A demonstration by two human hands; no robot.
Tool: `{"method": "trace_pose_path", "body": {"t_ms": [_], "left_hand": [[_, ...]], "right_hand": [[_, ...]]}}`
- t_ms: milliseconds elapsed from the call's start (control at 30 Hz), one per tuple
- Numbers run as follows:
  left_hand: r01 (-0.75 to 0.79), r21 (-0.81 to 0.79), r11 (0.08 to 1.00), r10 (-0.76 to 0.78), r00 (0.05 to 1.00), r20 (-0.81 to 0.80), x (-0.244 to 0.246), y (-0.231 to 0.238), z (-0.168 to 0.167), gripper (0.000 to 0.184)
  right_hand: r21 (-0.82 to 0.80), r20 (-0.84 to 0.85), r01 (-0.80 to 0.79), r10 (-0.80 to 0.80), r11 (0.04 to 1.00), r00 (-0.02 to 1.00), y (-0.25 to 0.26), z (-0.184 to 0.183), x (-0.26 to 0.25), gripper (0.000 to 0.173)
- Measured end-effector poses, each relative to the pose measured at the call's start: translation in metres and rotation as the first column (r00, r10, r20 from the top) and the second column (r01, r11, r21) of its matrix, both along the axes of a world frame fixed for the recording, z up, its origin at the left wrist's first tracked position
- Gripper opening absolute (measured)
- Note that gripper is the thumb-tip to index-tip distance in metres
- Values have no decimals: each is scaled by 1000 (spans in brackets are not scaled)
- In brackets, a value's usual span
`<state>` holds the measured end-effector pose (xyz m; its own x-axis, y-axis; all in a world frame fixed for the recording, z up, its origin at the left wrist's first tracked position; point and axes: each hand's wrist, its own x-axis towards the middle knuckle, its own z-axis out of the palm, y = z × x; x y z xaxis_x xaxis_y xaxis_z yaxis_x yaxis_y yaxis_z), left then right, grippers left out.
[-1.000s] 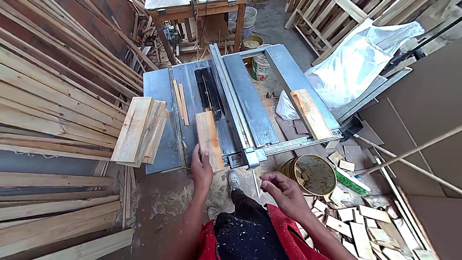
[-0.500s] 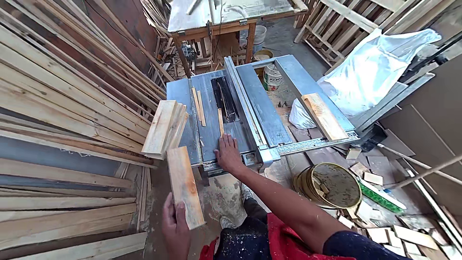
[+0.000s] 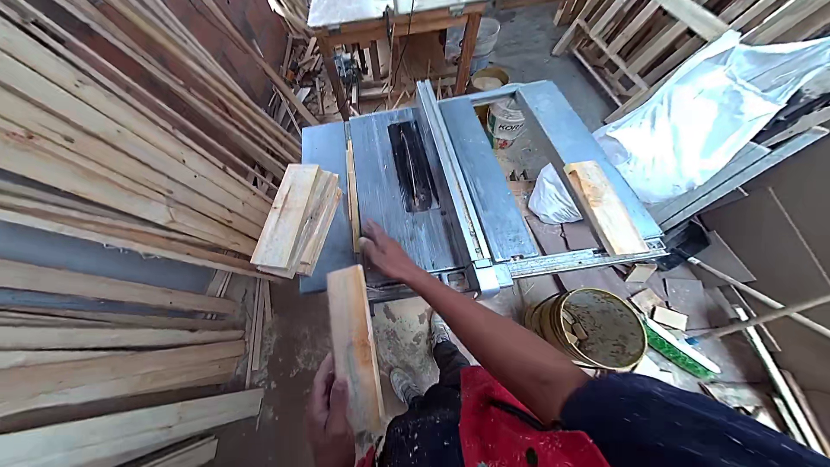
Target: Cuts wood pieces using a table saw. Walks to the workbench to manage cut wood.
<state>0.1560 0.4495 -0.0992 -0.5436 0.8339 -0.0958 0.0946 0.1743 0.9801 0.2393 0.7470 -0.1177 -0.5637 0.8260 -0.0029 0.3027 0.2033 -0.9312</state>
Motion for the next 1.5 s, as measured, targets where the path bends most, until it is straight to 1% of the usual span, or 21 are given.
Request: {"method": "trace_pose_path", "body": {"t_ms": [33,100,167,200,233,267,300,367,400,433,467,567,600,667,733,767,867,1133,1300,1433,1500], "left_hand": [[48,50,998,-53,992,116,-3,12,-17,53],[85,112,990,-113,955,273,0,39,-39,51],[134,111,985,-161,945,283,9,66,-52,48],[163,90,982,-181,949,258,17,82,-56,48],[189,56,980,-197,954,227,28,99,-60,47],[207,8,978,-204,958,201,41,116,-64,48],[214,-38,976,-205,964,169,56,130,-67,48],[272,-114,955,-262,961,91,86,150,-64,51],[331,-139,933,-330,944,31,98,158,-59,55],[395,-176,902,-408,912,-46,107,167,-54,62],[434,-227,872,-470,871,-141,112,175,-52,68],[437,-405,804,-587,693,-418,102,184,-44,87],[427,-429,796,-604,609,-514,91,183,-43,90],[452,-460,764,-642,471,-605,73,181,-41,96],[487,-478,731,-670,378,-640,68,178,-47,97],[499,-452,740,-651,361,-668,68,180,-52,94],[507,-383,773,-589,346,-731,69,192,-56,80],[454,-443,773,-609,334,-720,68,231,-44,75],[438,-404,803,-583,438,-685,60,265,-38,71],[475,-202,856,-460,525,-716,25,282,-21,73],[467,-137,874,-421,586,-692,-1,279,-20,62]], "right_hand": [[-58,-110,28,-34,998,993,-14,9,29,58],[-31,-179,131,-135,991,975,-44,20,89,48],[128,-94,253,-242,959,966,-74,19,144,35],[246,-32,263,-264,933,964,-86,18,165,28],[361,49,215,-248,908,967,-95,19,181,26],[458,155,111,-202,882,967,-100,21,190,31],[505,306,-42,-133,862,943,-101,25,194,45],[449,619,-345,-9,824,785,-93,30,192,89],[404,711,-425,14,810,703,-85,29,188,109],[384,768,-469,6,795,640,-75,26,184,123],[363,816,-505,-5,783,579,-64,23,182,130],[303,913,-619,-36,725,406,-36,21,177,129],[298,921,-635,-41,712,386,-32,22,175,127],[297,931,-651,-60,698,361,-29,24,169,127],[290,935,-645,-65,707,349,-26,26,166,127],[295,935,-642,-74,708,348,-22,27,164,127],[297,935,-626,-85,721,345,-11,30,157,125],[226,951,-609,-36,760,308,34,35,149,121],[230,950,-617,-35,752,310,75,37,137,120],[237,950,-629,-40,740,311,113,37,129,121],[258,943,-638,-45,726,329,133,34,127,121]]}}
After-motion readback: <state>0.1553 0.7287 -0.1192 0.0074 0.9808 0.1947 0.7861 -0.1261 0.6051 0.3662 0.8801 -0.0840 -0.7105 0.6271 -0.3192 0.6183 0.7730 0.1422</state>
